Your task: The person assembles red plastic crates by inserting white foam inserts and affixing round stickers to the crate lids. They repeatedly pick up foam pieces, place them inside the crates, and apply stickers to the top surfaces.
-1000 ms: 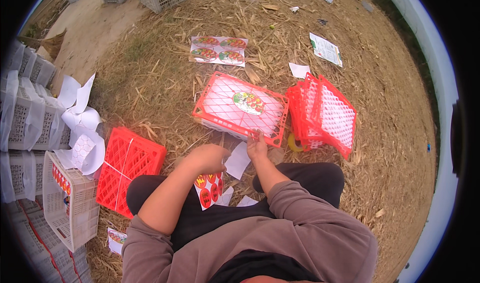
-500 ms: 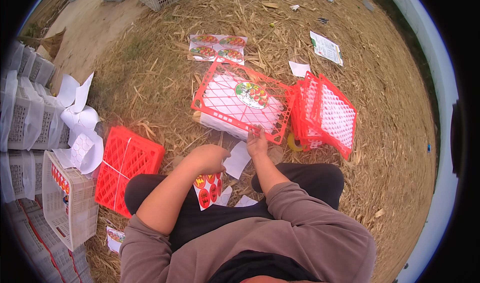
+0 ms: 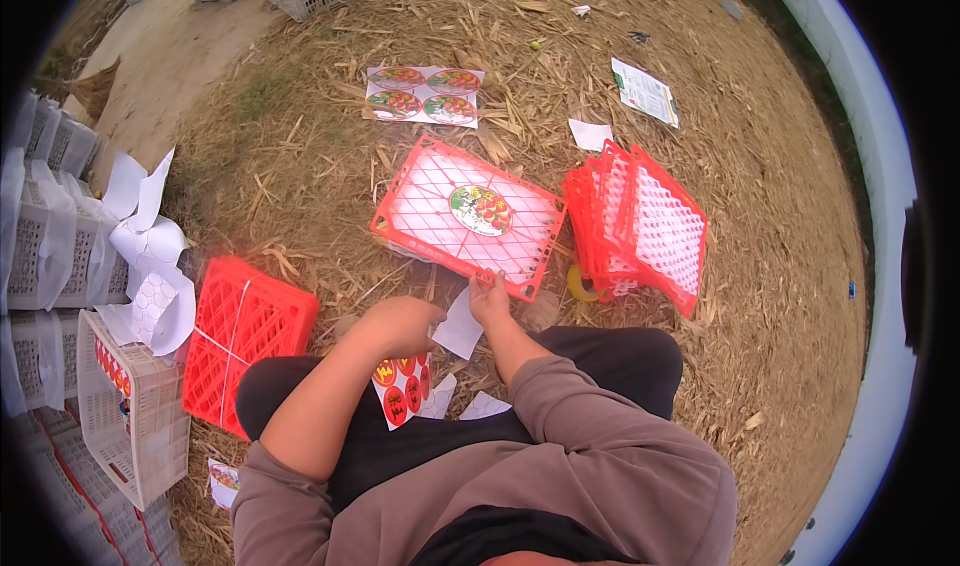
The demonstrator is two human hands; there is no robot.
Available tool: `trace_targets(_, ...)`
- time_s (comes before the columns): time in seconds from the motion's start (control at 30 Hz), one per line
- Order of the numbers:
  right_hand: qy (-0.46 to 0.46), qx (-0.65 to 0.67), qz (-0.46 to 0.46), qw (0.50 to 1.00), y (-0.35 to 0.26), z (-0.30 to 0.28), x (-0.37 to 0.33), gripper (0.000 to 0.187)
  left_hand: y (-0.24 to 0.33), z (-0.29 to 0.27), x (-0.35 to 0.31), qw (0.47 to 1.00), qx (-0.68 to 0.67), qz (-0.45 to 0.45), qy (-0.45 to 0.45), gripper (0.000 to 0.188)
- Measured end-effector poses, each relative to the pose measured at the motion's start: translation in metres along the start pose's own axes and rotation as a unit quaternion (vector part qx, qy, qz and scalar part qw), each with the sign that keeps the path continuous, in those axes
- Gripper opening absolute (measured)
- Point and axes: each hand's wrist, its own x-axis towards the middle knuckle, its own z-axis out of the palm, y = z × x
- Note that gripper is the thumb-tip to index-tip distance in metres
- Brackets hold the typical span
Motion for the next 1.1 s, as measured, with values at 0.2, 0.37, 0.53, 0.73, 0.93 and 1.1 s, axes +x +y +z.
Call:
trace_targets(0.2,0.035,-0.127,0.075,0.988,-0.007,-0.003,-0.005,0.08,0.002,-0.001,0.0,1.0,0.001,-0.004,-0.002,0.056)
trace_targets(0.37,-0.008,-0.206,0.19,0.96,-0.024,-0.007,-0.009,0.082,0.003,0.0,0.0,1.0,0.006,0.002,0.001,0.055)
trace_targets(0.53,-0.067,-0.609,0.101,0.784,-0.022,0.013,-0.019,0.065,0.007,-0.003,-0.003,1.0,0.006,-0.003,-0.003,0.054)
trace_targets(0.73,-0.249,-0.769,-0.427,0.406,-0.011,0.095,-0.025,0.054,0.015,-0.005,-0.016,1.0,0.007,-0.012,-0.008,0.056)
trace_targets(0.93,-0.143,-0.843,-0.446,0.264,-0.02,0.149,0.006,0.075,0.01,0.0,-0.028,1.0,-0.012,0.001,0.008,0.058)
trace_targets(1.1,-0.074,-0.865,-0.417,0.268,-0.011,0.115,0.053,0.086,0.001,-0.003,-0.036,0.999,-0.052,-0.012,0.013,0.055)
